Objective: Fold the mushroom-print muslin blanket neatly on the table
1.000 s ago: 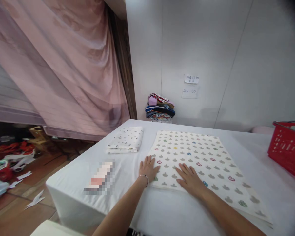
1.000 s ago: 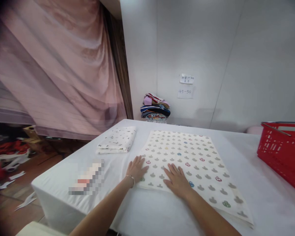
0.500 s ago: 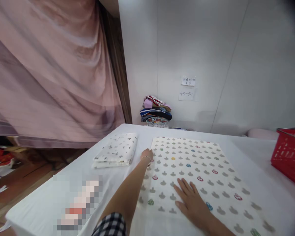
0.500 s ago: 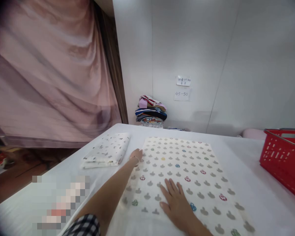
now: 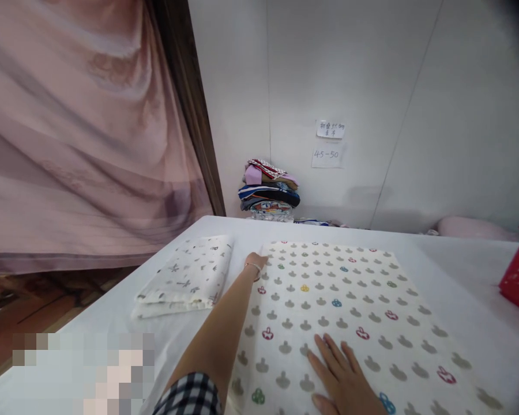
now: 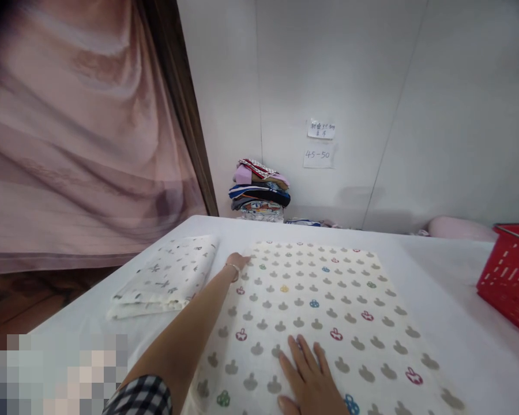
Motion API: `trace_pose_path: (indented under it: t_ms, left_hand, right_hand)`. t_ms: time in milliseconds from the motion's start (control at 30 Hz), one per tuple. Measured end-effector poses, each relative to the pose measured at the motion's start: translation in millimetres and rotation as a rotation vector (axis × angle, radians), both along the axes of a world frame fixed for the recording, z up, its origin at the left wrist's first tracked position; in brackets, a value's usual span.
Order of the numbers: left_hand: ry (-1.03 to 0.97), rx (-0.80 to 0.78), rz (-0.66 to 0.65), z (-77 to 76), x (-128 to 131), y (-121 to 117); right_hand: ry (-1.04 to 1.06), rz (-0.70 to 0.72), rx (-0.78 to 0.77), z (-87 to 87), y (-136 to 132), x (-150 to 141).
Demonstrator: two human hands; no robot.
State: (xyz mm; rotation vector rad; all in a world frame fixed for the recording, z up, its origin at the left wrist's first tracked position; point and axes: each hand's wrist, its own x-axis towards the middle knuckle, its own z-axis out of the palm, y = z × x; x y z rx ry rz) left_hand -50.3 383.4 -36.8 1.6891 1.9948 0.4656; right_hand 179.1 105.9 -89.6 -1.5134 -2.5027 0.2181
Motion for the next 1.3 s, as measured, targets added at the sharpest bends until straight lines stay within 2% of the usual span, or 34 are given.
trace_pose_path:
  t_ms: [67,200,267,367,600,767,833,900,967,1033,1167,1300]
  left_hand:
    - [0.056,-0.006,0.072,-3.1,-2.3,-3.6]
    - [0.125,-0.005,0.106,-4.0,-4.7,-6.7]
    - [0.131,-0.028,0.113,-1.4,-4.8,-1.6]
    - [0.128,-0.051,0.111,1.4,-4.0,10.0]
    - [0.198,0.043,0.101,-7.0,1.7,14.6]
    - [0.228,0.084,0.085,6.0,10.3,3.3]
    - [0.282,0.199,-0.019,8.4,15.8,-7.9]
    - [0.367,0.306,-0.194,4.2,20.4,-23.1]
    - [0.439,0.300,-0.343,-5.2,22.4,-38.6]
    - [0.474,0.218,-0.406,-15.3,21.6,-49.7]
    - [0.489,0.156,-0.407,-25.7,17.5,-53.6]
    - [0.489,0.163,-0.407,-26.5,16.8,-49.0]
  right_hand:
    - [-0.057,0.036,0.178,-3.7,-0.9,1.1]
    - [-0.147,0.093,0.482,-4.8,-1.4,1.2]
    - [-0.166,0.101,0.555,-4.7,-0.6,0.7]
    - [-0.149,0.090,0.562,-7.2,1.4,0.1]
    - [-0.059,0.082,0.383,-9.5,2.1,1.4]
    - [-0.046,0.095,0.285,-1.1,-2.4,2.8]
    - [-0.022,0.097,0.222,2.0,-4.4,2.7]
    - [0.022,0.085,0.159,4.8,-5.7,1.8]
    - [0.083,0.062,0.091,7.6,-6.0,0.6]
    - [0.143,0.049,-0.011,11.7,-6.1,-0.2]
    - [0.265,0.052,-0.261,31.8,-8.8,3.6]
    - [0.339,-0.016,-0.465,70.3,-4.7,22.2]
